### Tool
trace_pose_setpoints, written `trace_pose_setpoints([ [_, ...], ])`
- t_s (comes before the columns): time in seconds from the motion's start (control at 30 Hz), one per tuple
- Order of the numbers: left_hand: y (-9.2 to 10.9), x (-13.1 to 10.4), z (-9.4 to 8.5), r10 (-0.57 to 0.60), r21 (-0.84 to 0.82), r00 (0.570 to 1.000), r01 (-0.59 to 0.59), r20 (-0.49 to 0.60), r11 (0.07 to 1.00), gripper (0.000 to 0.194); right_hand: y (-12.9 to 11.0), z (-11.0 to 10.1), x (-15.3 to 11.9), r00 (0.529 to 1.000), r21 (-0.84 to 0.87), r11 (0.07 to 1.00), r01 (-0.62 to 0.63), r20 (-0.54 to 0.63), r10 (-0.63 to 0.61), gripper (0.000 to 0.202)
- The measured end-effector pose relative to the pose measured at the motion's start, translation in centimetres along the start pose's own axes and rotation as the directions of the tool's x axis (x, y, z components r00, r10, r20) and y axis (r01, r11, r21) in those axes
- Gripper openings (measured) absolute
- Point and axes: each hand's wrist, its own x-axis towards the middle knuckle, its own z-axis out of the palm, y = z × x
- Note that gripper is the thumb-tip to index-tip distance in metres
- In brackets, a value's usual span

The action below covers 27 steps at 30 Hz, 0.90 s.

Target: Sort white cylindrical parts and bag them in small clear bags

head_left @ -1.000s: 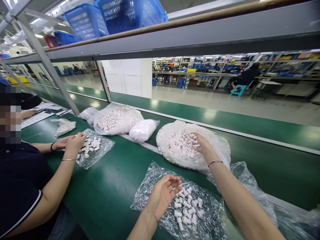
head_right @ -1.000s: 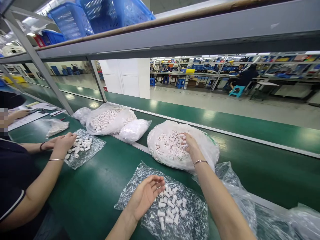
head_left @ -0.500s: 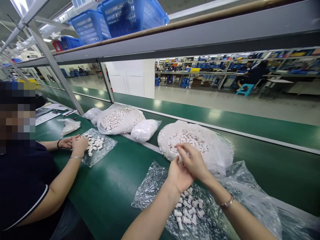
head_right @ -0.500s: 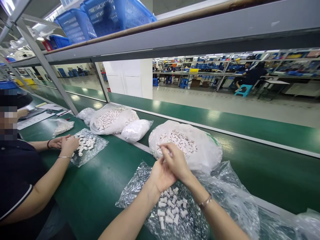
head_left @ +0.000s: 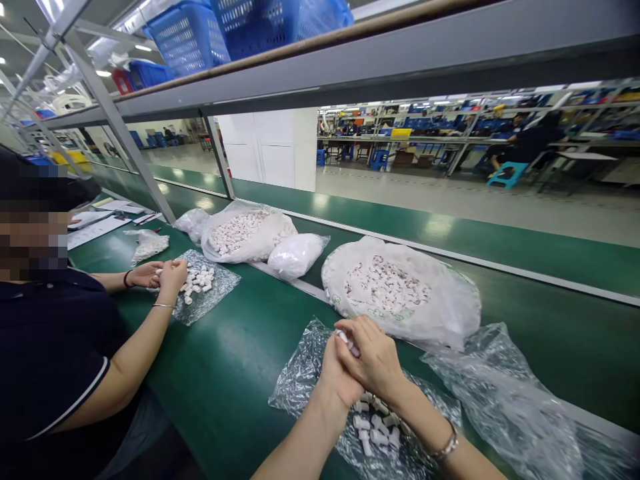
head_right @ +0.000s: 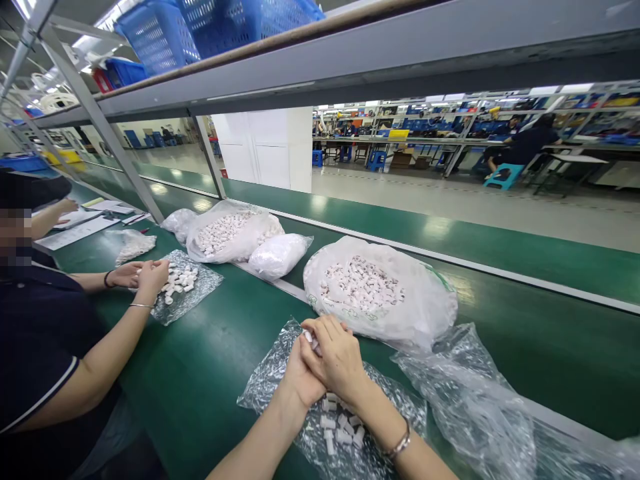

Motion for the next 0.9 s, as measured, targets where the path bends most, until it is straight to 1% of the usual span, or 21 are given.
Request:
trace_pose_setpoints([
  [0.1, 0.2, -0.2, -0.6, 0.048, 0.036, 0.999, -0.047, -0.021, 0.998, 0.021, -0.4, 0.5, -0.4, 1.0, 0.021, 0.999, 0.024, 0.009, -0.025, 0.012],
  [0.2, 0.3, -0.4, -1.2, 0.068, 0.015, 0.997, -0.068, -0.025, 0.998, 0.019, -0.5, 0.9, -0.7, 0.999, 0.011, 0.999, 0.042, 0.022, -0.042, 0.013],
  [0.37, 0.3, -0.6, -2.4, 0.021, -0.077, 0.999, -0.023, -0.028, 0.997, 0.022, -0.7, 1.0, -1.0, 0.996, -0.037, 0.995, 0.088, 0.02, -0.087, 0.014],
  [0.47, 0.3, -0.6, -3.2, -0.005, -0.131, 0.997, -0.005, -0.082, 0.991, 0.019, -0.7, 0.9, -1.4, 0.992, -0.066, 0.99, 0.123, 0.019, -0.122, 0.016],
  [0.53, 0.1, -0.6, -3.5, -0.02, -0.179, 0.994, 0.0, -0.11, 0.984, 0.022, -0.5, 1.0, -1.7, 0.989, -0.075, 0.986, 0.148, 0.016, -0.148, 0.017],
  [0.63, 0.1, -0.6, -3.4, -0.027, -0.259, 0.993, -0.003, -0.114, 0.966, 0.021, -0.2, 1.2, -1.9, 0.982, -0.056, 0.981, 0.188, 0.021, -0.187, 0.018],
  [0.73, 0.3, -0.9, -2.9, -0.038, -0.303, 0.991, -0.004, -0.13, 0.953, 0.019, 0.2, 1.2, -1.9, 0.977, -0.021, 0.978, 0.208, 0.039, -0.207, 0.018],
  [0.83, 0.8, -1.2, -2.4, -0.066, -0.3, 0.983, 0.011, -0.172, 0.954, 0.021, 0.5, 1.1, -2.1, 0.979, -0.014, 0.981, 0.192, 0.07, -0.191, 0.019],
  [0.9, 1.1, -1.3, -2.4, -0.057, -0.306, 0.984, 0.004, -0.166, 0.952, 0.021, 0.6, 1.1, -2.2, 0.981, -0.012, 0.984, 0.176, 0.088, -0.174, 0.019],
])
